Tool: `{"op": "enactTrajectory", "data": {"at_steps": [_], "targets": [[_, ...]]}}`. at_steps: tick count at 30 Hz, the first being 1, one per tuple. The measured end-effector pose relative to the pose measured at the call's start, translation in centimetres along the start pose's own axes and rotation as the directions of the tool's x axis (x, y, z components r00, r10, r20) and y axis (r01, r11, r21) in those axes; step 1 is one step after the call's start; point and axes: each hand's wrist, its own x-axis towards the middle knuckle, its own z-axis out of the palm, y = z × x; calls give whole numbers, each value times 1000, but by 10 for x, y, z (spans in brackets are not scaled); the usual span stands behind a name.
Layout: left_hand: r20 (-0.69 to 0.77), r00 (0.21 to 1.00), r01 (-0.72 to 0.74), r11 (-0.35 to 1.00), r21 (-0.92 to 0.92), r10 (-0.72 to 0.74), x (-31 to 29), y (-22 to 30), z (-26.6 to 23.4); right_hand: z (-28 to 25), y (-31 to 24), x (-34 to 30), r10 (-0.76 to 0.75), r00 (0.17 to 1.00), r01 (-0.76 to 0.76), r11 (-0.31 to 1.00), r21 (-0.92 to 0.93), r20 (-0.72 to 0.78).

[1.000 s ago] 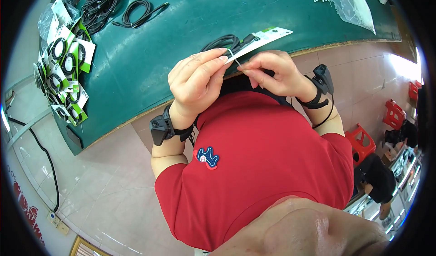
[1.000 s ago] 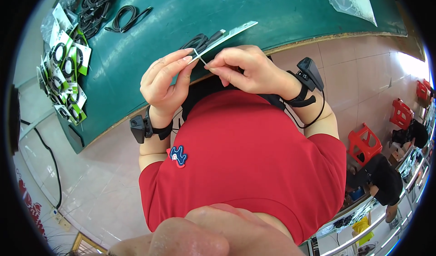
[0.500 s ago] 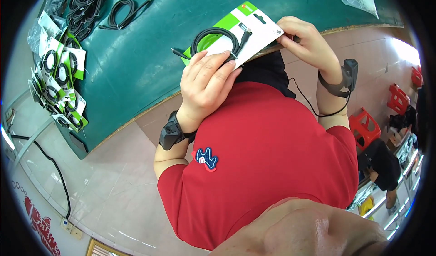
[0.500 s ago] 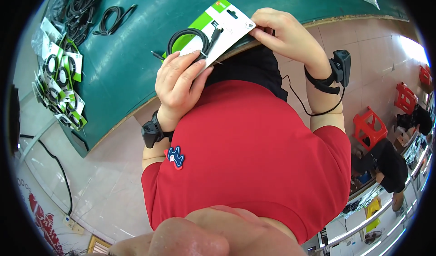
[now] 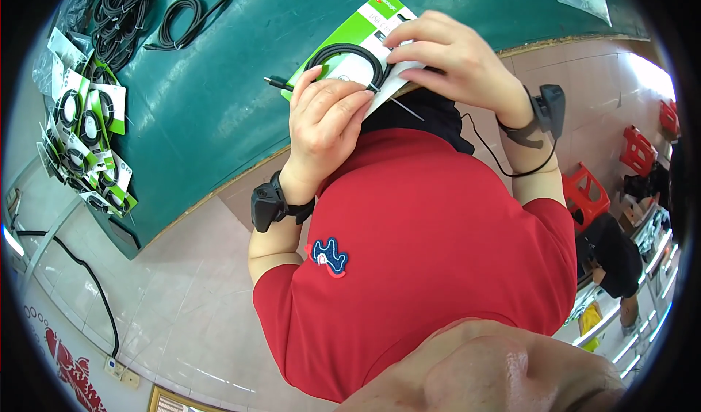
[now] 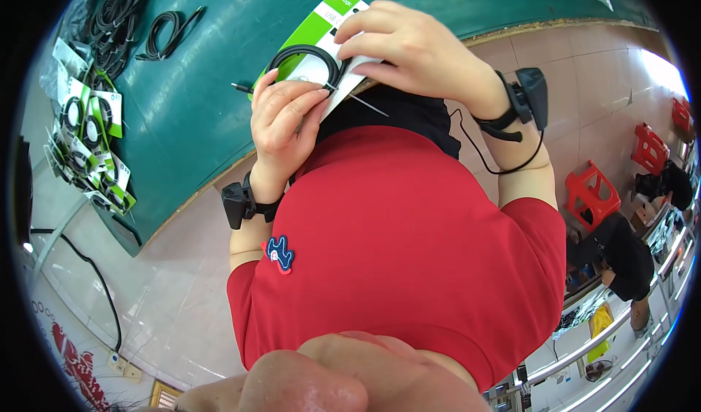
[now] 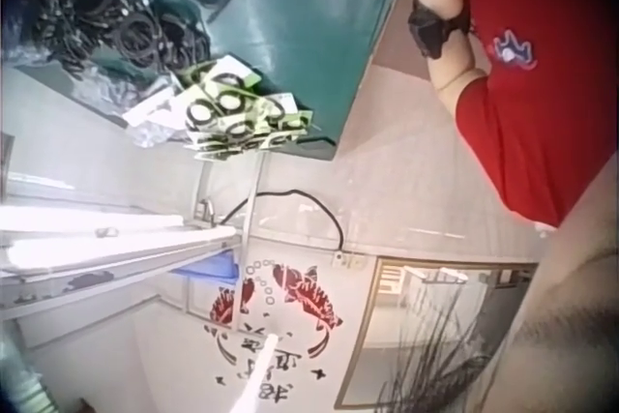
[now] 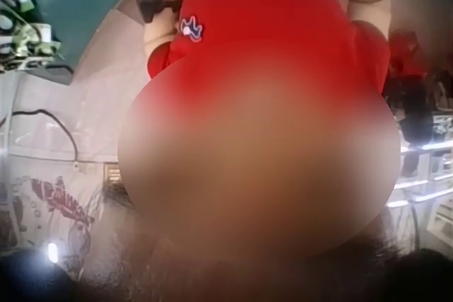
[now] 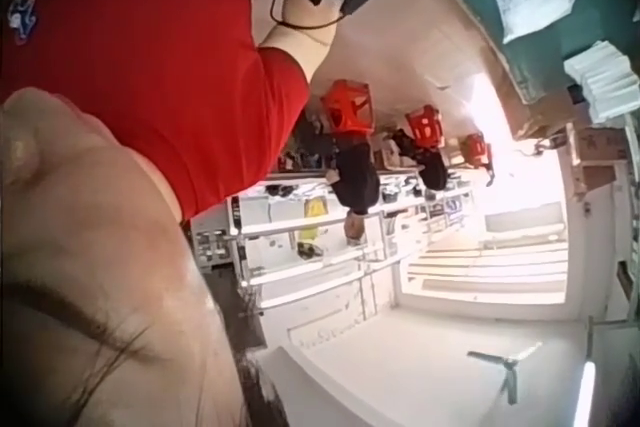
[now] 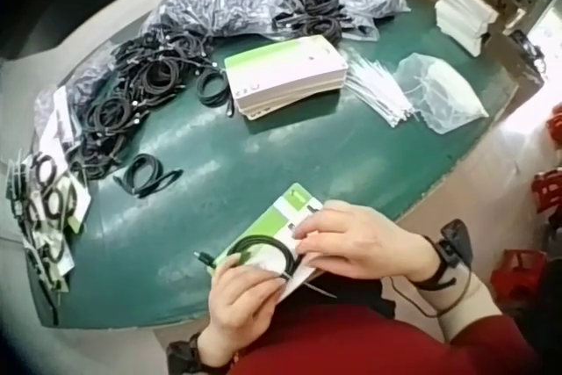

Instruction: Manual assembly and packaging of USB cables into retail cardboard and plastic containers.

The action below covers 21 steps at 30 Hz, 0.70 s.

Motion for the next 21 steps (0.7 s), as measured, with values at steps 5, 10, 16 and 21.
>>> {"op": "enactTrajectory", "data": {"at_steps": [5,10,16,21], "targets": [[21,999,30,999,-22,-29,4,2,-2,11,10,-2,-48,998,46,997,55,49],[14,997,80,997,-23,-80,6,2,1,15,8,-1,-80,995,71,989,130,66],[4,997,82,996,-29,-82,8,1,2,20,7,-1,-103,993,93,984,155,58],[-6,996,92,996,20,-92,7,2,2,23,1,0,-108,993,101,988,120,54]]}}
